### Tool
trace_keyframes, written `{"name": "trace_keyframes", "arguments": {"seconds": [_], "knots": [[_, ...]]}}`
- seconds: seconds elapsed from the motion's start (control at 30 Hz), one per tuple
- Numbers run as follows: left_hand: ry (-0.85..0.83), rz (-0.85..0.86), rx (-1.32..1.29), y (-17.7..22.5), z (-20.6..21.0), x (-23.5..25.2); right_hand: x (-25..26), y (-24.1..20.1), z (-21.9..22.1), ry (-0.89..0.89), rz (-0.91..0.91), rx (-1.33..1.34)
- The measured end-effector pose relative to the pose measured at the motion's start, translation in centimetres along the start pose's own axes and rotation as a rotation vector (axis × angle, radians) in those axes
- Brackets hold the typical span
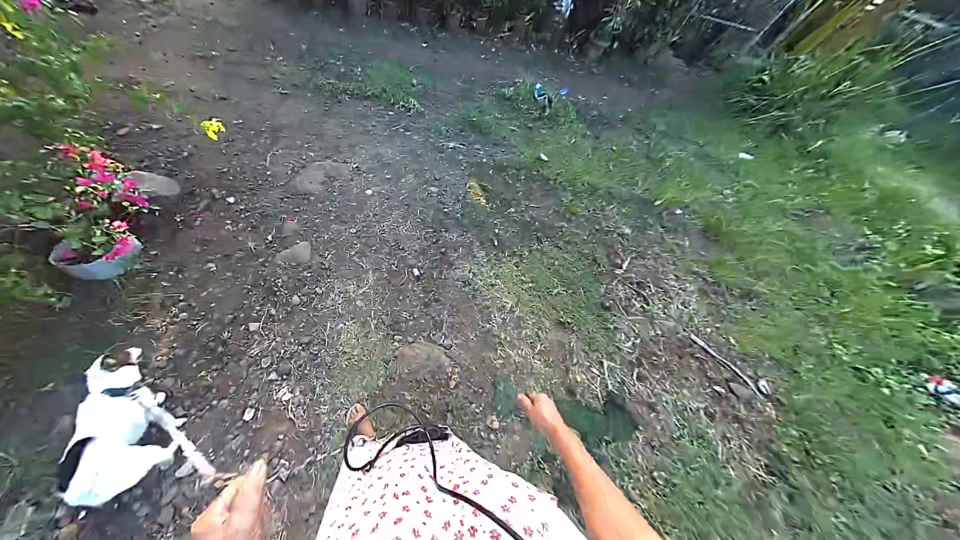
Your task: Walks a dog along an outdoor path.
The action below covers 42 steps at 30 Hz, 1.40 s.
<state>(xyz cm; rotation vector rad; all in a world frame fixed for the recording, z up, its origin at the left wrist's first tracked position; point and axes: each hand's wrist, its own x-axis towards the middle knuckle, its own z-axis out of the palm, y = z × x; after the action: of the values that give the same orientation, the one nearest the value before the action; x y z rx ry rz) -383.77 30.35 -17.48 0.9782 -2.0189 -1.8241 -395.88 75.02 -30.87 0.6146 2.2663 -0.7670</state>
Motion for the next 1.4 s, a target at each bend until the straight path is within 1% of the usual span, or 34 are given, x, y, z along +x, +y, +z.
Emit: {"name": "trace_keyframes", "arguments": {"seconds": [0.03, 0.07, 0.1, 0.17, 0.2, 0.27, 0.33, 0.4, 0.5, 0.53, 0.6, 0.67, 0.73, 0.8, 0.87, 0.93, 1.07, 1.13, 1.2, 1.23, 1.33, 1.4], "knots": [[-0.04, 0.006, -0.055, 0.6, 2.1, 3.1, 2.0, -4.0, -0.1, 0.059, -0.016, 0.116], [-0.087, 0.006, -0.051, 1.4, 4.1, 5.8, 3.6, -8.0, 0.0, 0.109, -0.039, 0.237], [-0.132, 0.003, 0.002, 2.5, 5.7, 8.3, 4.9, -12.1, 0.2, 0.123, -0.063, 0.364], [-0.17, 0.01, 0.123, 5.4, 8.3, 13.6, 6.8, -20.0, -0.1, 0.071, -0.111, 0.619], [-0.162, 0.003, 0.136, 6.9, 8.9, 16.4, 7.5, -23.2, -0.3, 0.027, -0.127, 0.745], [-0.071, 0.022, 0.04, 9.0, 9.5, 22.9, 10.0, -29.4, -0.8, -0.065, -0.165, 0.957], [-0.019, -0.004, -0.047, 10.0, 10.9, 28.2, 13.2, -34.2, -1.6, -0.146, -0.195, 1.056], [-0.017, -0.019, -0.064, 9.8, 13.8, 32.9, 17.1, -38.1, -3.2, -0.2, -0.226, 1.061], [0.007, -0.02, -0.072, 9.1, 20.0, 40.7, 24.1, -42.2, -6.3, -0.258, -0.308, 0.873], [0.01, -0.033, -0.074, 8.6, 22.5, 43.6, 27.2, -43.6, -7.3, -0.241, -0.33, 0.774], [-0.004, -0.059, -0.031, 7.9, 28.1, 48.5, 33.5, -46.5, -9.0, -0.152, -0.292, 0.579], [-0.017, -0.038, 0.047, 9.7, 32.9, 54.4, 39.8, -51.4, -10.8, -0.04, -0.194, 0.505], [-0.045, -0.033, 0.148, 13.1, 35.0, 59.3, 44.1, -55.8, -12.4, 0.028, -0.145, 0.512], [-0.094, -0.075, 0.196, 15.9, 37.3, 64.0, 47.7, -61.1, -15.2, 0.034, -0.167, 0.531], [-0.158, -0.121, 0.202, 17.3, 40.3, 69.3, 52.0, -67.4, -17.3, 0.023, -0.239, 0.567], [-0.209, -0.129, 0.201, 17.6, 43.7, 75.4, 56.5, -73.7, -18.4, 0.046, -0.259, 0.641], [-0.354, -0.134, 0.075, 19.1, 49.4, 89.8, 66.8, -85.5, -18.6, 0.117, -0.244, 0.829], [-0.472, -0.12, -0.001, 20.8, 52.0, 97.8, 73.0, -91.0, -17.4, 0.117, -0.246, 0.934], [-0.534, -0.051, -0.041, 23.4, 54.5, 106.5, 78.4, -97.2, -16.6, 0.121, -0.222, 1.038], [-0.548, -0.029, -0.02, 25.1, 55.5, 110.2, 80.3, -100.1, -17.1, 0.114, -0.203, 1.07], [-0.566, -0.026, 0.009, 29.8, 56.9, 118.7, 83.8, -107.3, -19.3, 0.138, -0.19, 1.061], [-0.599, -0.022, -0.05, 32.2, 57.6, 124.1, 86.7, -112.2, -20.9, 0.185, -0.181, 1.024]]}}
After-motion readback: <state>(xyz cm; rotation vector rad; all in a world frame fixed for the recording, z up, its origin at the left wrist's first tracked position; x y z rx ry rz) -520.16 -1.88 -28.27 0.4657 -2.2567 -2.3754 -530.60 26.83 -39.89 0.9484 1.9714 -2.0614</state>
